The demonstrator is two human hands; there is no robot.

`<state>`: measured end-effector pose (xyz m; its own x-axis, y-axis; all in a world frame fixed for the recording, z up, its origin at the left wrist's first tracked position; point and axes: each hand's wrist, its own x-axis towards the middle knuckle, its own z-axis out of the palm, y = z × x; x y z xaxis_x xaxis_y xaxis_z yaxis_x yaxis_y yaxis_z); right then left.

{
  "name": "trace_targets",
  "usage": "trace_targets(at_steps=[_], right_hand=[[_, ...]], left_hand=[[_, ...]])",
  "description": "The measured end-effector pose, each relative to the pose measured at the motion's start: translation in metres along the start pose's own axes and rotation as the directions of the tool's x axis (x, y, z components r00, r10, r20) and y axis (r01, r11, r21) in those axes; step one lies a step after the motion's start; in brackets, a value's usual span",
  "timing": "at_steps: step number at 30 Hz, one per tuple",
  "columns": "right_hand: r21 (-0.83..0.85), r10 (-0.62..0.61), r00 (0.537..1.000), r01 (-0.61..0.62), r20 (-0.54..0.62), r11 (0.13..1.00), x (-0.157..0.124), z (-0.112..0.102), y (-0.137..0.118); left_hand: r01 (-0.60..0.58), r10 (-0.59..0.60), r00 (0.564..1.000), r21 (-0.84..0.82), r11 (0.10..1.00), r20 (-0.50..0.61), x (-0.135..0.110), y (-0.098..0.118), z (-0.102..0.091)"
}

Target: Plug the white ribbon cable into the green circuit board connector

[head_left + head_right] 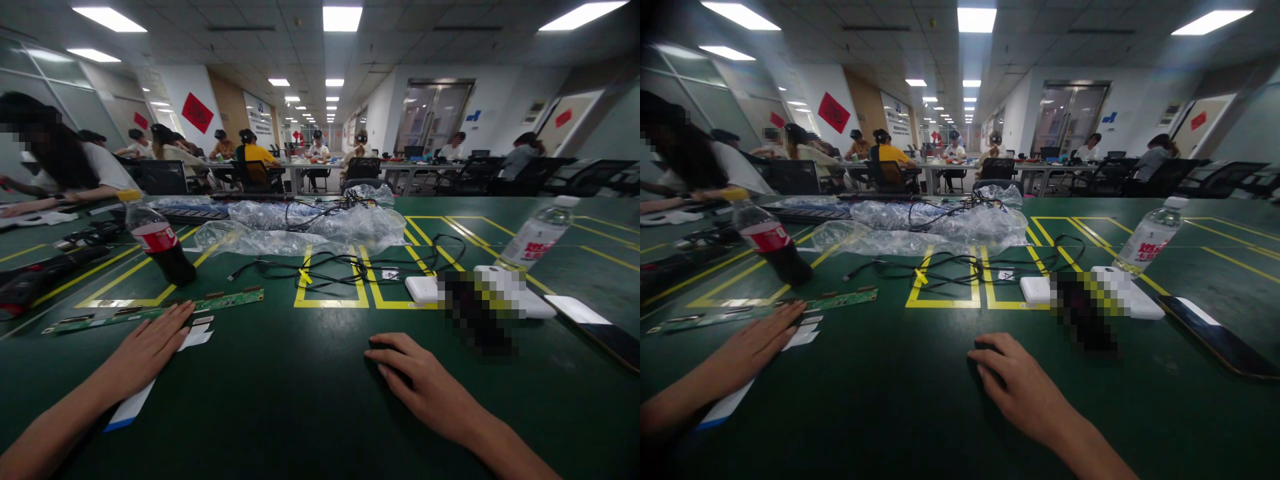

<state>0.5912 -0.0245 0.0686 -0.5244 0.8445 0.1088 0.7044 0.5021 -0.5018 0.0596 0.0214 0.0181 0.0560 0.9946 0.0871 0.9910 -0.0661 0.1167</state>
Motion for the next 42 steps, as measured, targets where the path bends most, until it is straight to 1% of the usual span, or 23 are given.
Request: trace_targets(at_steps=[4, 8, 11, 13, 14, 16, 18, 20, 23, 25, 27, 29, 31, 32, 34, 36, 39, 41, 42], right_hand=[[0.008, 0.002, 1.000, -0.002, 0.002, 1.000, -0.002, 0.000, 0.000], [0.014, -0.004, 1.000, 0.004, -0.007, 1.000, -0.001, -0.001, -0.001], [0.019, -0.003, 1.000, 0.003, -0.012, 1.000, 0.001, -0.001, -0.001], [0.020, -0.002, 1.000, 0.002, -0.014, 1.000, 0.001, -0.001, -0.002], [0.018, -0.002, 1.000, 0.002, -0.014, 1.000, 0.001, -0.002, -0.002], [0.011, 0.003, 1.000, -0.003, -0.009, 1.000, 0.001, -0.002, -0.002], [0.004, 0.007, 1.000, -0.007, -0.003, 1.000, 0.000, -0.002, -0.002], [-0.002, 0.008, 1.000, -0.008, -0.006, 1.000, 0.000, -0.002, -0.002], [-0.007, 0.001, 1.000, -0.001, -0.009, 1.000, 0.001, -0.001, -0.003], [-0.008, -0.004, 1.000, 0.004, -0.011, 1.000, 0.002, -0.001, -0.003], [-0.008, -0.007, 1.000, 0.007, -0.019, 1.000, 0.002, 0.000, -0.004], [-0.004, -0.006, 1.000, 0.006, -0.028, 1.000, 0.002, 0.000, -0.005], [0.000, -0.006, 0.999, 0.006, -0.032, 1.000, 0.002, 0.000, -0.005], [0.001, -0.005, 0.999, 0.005, -0.033, 1.000, 0.002, -0.001, -0.006], [0.002, -0.002, 0.999, 0.002, -0.032, 1.000, 0.002, -0.001, -0.006], [0.001, -0.005, 0.999, 0.005, -0.031, 1.000, 0.002, 0.000, -0.006], [0.001, -0.010, 0.999, 0.010, -0.035, 1.000, 0.001, 0.000, -0.004], [0.004, -0.007, 0.999, 0.007, -0.037, 1.000, 0.001, -0.001, -0.004], [0.005, -0.005, 0.999, 0.005, -0.035, 1.000, 0.001, -0.001, -0.005]], left_hand=[[0.005, -0.005, 1.000, 0.005, 1.000, 0.006, 0.002, 0.001, 0.002], [0.012, -0.012, 1.000, -0.001, 1.000, 0.010, 0.003, -0.003, -0.009], [0.031, -0.031, 0.999, -0.013, 0.999, 0.017, -0.005, -0.005, -0.014], [0.041, -0.040, 0.999, -0.021, 0.999, 0.035, -0.015, 0.001, -0.013], [0.033, -0.032, 0.998, -0.018, 0.999, 0.046, -0.020, 0.009, -0.011], [-0.009, 0.008, 0.997, 0.011, 1.000, 0.070, -0.031, 0.033, -0.010], [-0.063, 0.057, 0.994, 0.061, 0.996, 0.096, -0.039, 0.069, -0.012], [-0.105, 0.092, 0.988, 0.100, 0.990, 0.122, -0.044, 0.110, -0.019], [-0.199, 0.184, 0.976, 0.134, 0.971, 0.121, -0.051, 0.166, -0.029], [-0.285, 0.270, 0.956, 0.150, 0.947, 0.114, -0.057, 0.194, -0.030], [-0.394, 0.382, 0.919, 0.167, 0.904, 0.099, -0.064, 0.216, -0.024], [-0.502, 0.497, 0.865, 0.186, 0.845, 0.075, -0.071, 0.234, -0.012], [-0.584, 0.588, 0.808, 0.189, 0.789, 0.041, -0.077, 0.248, 0.000], [-0.613, 0.620, 0.784, 0.186, 0.768, 0.023, -0.079, 0.254, 0.004], [-0.646, 0.657, 0.754, 0.182, 0.741, 0.003, -0.080, 0.265, 0.010], [-0.657, 0.666, 0.746, 0.179, 0.733, 0.010, -0.079, 0.272, 0.007], [-0.650, 0.654, 0.756, 0.140, 0.747, 0.022, -0.073, 0.278, -0.007], [-0.620, 0.622, 0.783, 0.101, 0.778, 0.017, -0.066, 0.274, -0.018], [-0.592, 0.594, 0.805, 0.086, 0.801, 0.014, -0.061, 0.268, -0.023]])
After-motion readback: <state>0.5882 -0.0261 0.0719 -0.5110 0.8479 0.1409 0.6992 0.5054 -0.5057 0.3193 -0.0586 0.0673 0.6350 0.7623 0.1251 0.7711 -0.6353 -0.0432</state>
